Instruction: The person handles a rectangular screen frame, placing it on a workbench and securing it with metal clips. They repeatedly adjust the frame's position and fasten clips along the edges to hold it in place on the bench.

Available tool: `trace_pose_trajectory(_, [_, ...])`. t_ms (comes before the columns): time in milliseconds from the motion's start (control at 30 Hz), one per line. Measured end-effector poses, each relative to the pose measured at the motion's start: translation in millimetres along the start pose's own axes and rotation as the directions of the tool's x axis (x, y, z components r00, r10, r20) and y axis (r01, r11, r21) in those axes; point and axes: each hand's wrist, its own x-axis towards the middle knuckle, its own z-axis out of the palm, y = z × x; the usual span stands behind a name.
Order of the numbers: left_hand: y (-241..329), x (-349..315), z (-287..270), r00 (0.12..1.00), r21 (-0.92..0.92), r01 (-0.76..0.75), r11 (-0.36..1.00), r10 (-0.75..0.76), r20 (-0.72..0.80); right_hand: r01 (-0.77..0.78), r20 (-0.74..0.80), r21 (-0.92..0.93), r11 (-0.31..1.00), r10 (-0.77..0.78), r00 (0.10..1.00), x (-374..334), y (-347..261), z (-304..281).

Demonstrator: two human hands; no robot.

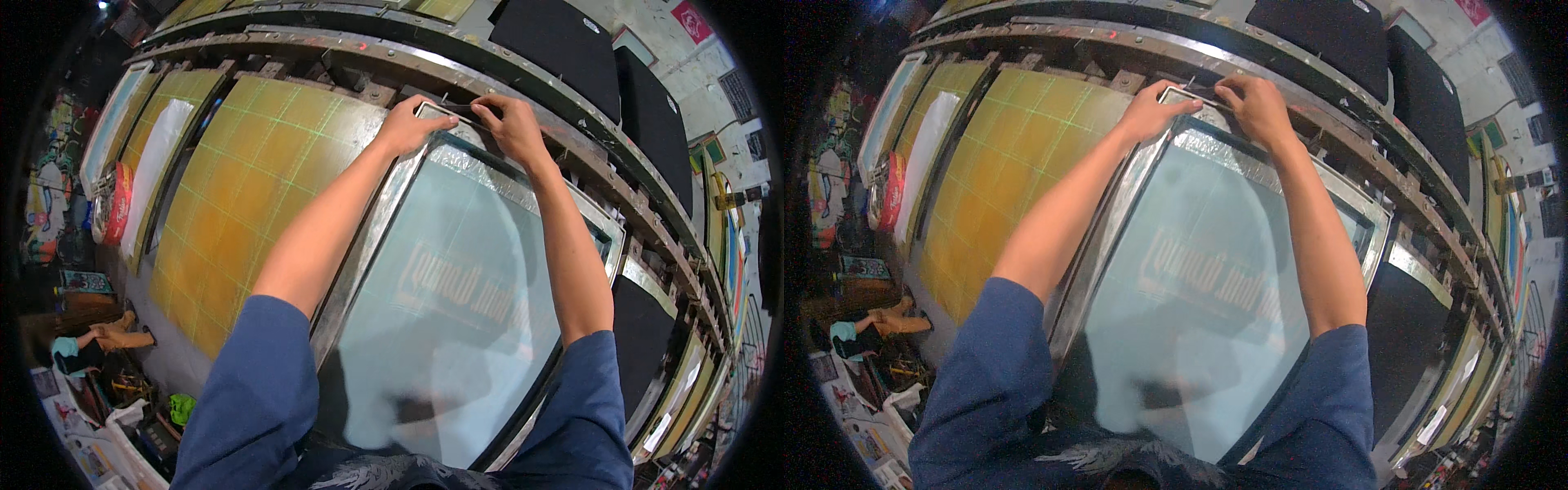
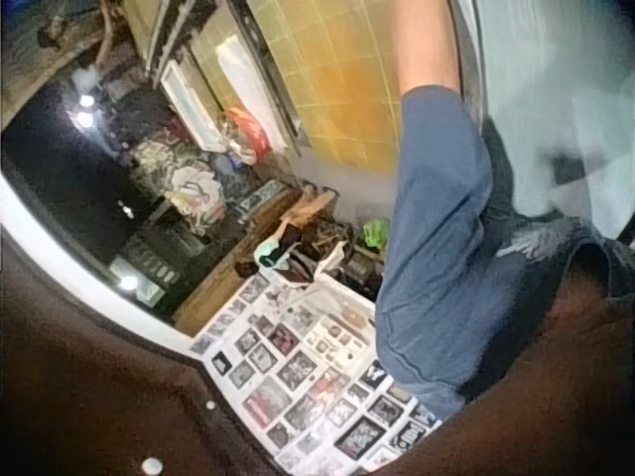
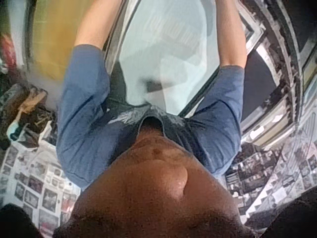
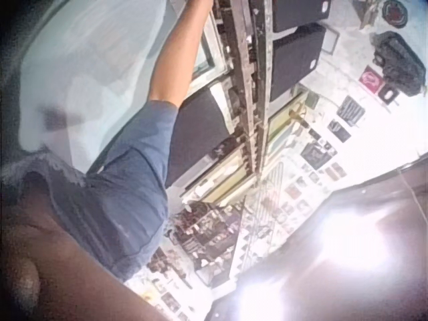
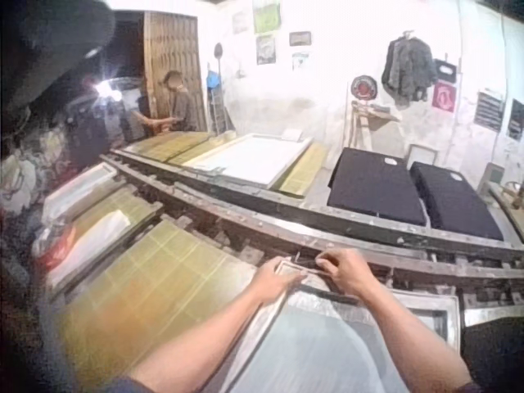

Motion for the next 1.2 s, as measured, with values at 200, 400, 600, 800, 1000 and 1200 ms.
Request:
trace_pose_trajectory(200, [-9.5,10.5,4.6,0.999,-0.012,-0.015,1.000,0.015,0.045,0.233,0.244,-0.325,0.916,-0.157,0.957,49.5,-44.4,-6.3])
trace_pose_trajectory(400, [-45.6,17.3,8.9,0.951,-0.184,-0.295,0.938,0.307,0.040,0.319,-0.077,0.109,0.941,-0.312,0.947,89.7,-79.9,74.1])
trace_pose_trajectory(600, [-24.7,22.8,8.9,0.964,-0.113,0.037,0.993,-0.006,0.267,0.023,0.092,-0.008,1.000,-0.022,0.996,112.1,-75.6,151.2])
trace_pose_trajectory(800, [-71.8,31.1,7.8,0.969,0.158,-0.242,0.957,0.230,0.088,-0.093,-0.088,0.305,0.948,0.125,0.988,133.3,-98.9,122.6])
trace_pose_trajectory(1000, [-1.5,4.6,2.3,0.989,-0.266,0.091,0.960,-0.056,0.136,0.149,-0.422,0.823,0.548,0.415,0.806,119.6,-78.6,32.6])
trace_pose_trajectory(1200, [9.6,-6.2,-2.4,0.998,-0.115,0.060,0.992,-0.061,-0.007,0.324,-0.327,0.937,0.134,0.665,0.671,79.6,-36.1,32.4])
